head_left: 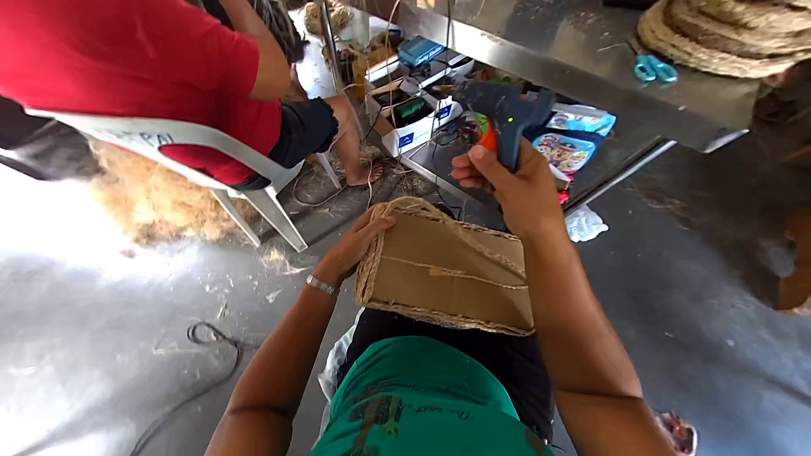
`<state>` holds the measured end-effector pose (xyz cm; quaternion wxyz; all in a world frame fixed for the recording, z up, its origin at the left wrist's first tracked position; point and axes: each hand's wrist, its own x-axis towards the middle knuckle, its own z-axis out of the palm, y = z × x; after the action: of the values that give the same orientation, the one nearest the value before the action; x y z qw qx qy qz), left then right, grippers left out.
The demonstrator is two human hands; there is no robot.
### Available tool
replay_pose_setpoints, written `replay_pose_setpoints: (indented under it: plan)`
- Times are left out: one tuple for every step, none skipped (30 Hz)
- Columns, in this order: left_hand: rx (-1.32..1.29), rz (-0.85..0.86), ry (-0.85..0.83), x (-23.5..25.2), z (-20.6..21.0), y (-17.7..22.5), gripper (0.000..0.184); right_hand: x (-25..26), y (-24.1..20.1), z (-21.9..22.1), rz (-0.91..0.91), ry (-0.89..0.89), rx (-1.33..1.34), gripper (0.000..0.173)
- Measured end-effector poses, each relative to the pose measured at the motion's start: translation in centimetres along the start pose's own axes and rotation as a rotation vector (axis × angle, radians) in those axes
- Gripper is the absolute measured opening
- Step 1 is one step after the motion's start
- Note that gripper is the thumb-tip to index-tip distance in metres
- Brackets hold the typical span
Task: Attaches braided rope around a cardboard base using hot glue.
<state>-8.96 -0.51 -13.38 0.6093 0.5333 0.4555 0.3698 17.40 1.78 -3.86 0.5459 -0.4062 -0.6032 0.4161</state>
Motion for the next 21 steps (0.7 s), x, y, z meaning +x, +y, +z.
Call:
replay_pose_setpoints:
  plan:
    - [0.013,-0.012,0.035,-0.4,-0.1,-0.1,0.046,-1.0,-0.6,-0.8,-0.035,0.027,0.023,0.029]
    - [0.029,-0.011,0.061,-0.6,0.1,0.3,0.048,-2.3,-1.3,-1.8,-0.066,0.066,0.038,0.029]
    - [0.037,0.01,0.08,-1.0,0.3,0.5,0.049,-3.9,-2.0,-3.0,-0.082,0.109,0.038,0.028]
    - [0.032,0.039,0.105,-1.7,0.5,0.5,0.049,-5.7,-2.5,-4.2,-0.081,0.137,0.025,0.028]
    - [0.032,0.068,0.129,-2.5,0.7,0.6,0.051,-7.6,-3.0,-5.5,-0.062,0.157,0.004,0.029]
    - [0.045,0.1,0.144,-3.4,0.9,0.8,0.054,-9.1,-3.4,-6.7,-0.068,0.179,-0.005,0.03]
    - [0.056,0.145,0.158,-4.4,1.0,1.0,0.056,-10.3,-3.6,-7.9,-0.082,0.206,-0.011,0.032]
    - [0.069,0.195,0.161,-5.3,1.2,1.1,0.056,-11.5,-3.7,-9.1,-0.103,0.242,-0.018,0.035]
    - [0.083,0.244,0.157,-6.0,1.2,1.2,0.057,-12.5,-3.6,-10.3,-0.126,0.286,-0.015,0.036]
    - [0.096,0.289,0.15,-6.6,1.2,1.2,0.058,-13.5,-3.4,-11.3,-0.142,0.34,0.005,0.036]
    - [0.115,0.323,0.144,-7.2,1.1,1.2,0.059,-14.6,-3.1,-12.1,-0.142,0.407,0.028,0.036]
    - [0.129,0.353,0.146,-7.7,1.1,1.3,0.057,-15.5,-2.9,-12.7,-0.133,0.478,0.046,0.036]
    - [0.13,0.376,0.149,-8.1,1.2,1.4,0.054,-16.4,-2.7,-13.3,-0.128,0.548,0.057,0.037]
    - [0.121,0.395,0.153,-8.4,1.5,1.6,0.05,-17.2,-2.5,-14.0,-0.136,0.616,0.064,0.039]
    - [0.109,0.412,0.151,-8.6,1.7,1.7,0.047,-17.9,-2.4,-14.6,-0.156,0.67,0.077,0.039]
    - [0.103,0.427,0.143,-8.8,1.8,1.6,0.044,-18.6,-2.3,-15.1,-0.175,0.716,0.091,0.039]
    - [0.103,0.44,0.138,-8.9,1.9,1.5,0.043,-19.3,-2.3,-15.6,-0.192,0.76,0.105,0.038]
    - [0.111,0.45,0.132,-8.9,1.9,1.5,0.042,-19.9,-2.4,-15.9,-0.207,0.803,0.117,0.037]
    - [0.111,0.456,0.129,-9.0,2.0,1.4,0.041,-20.5,-2.7,-16.2,-0.224,0.843,0.129,0.037]
    - [0.106,0.462,0.128,-9.1,2.1,1.4,0.041,-21.0,-3.0,-16.5,-0.24,0.88,0.136,0.038]
    - [0.103,0.468,0.133,-9.1,2.1,1.3,0.04,-21.5,-3.5,-16.8,-0.253,0.911,0.131,0.039]
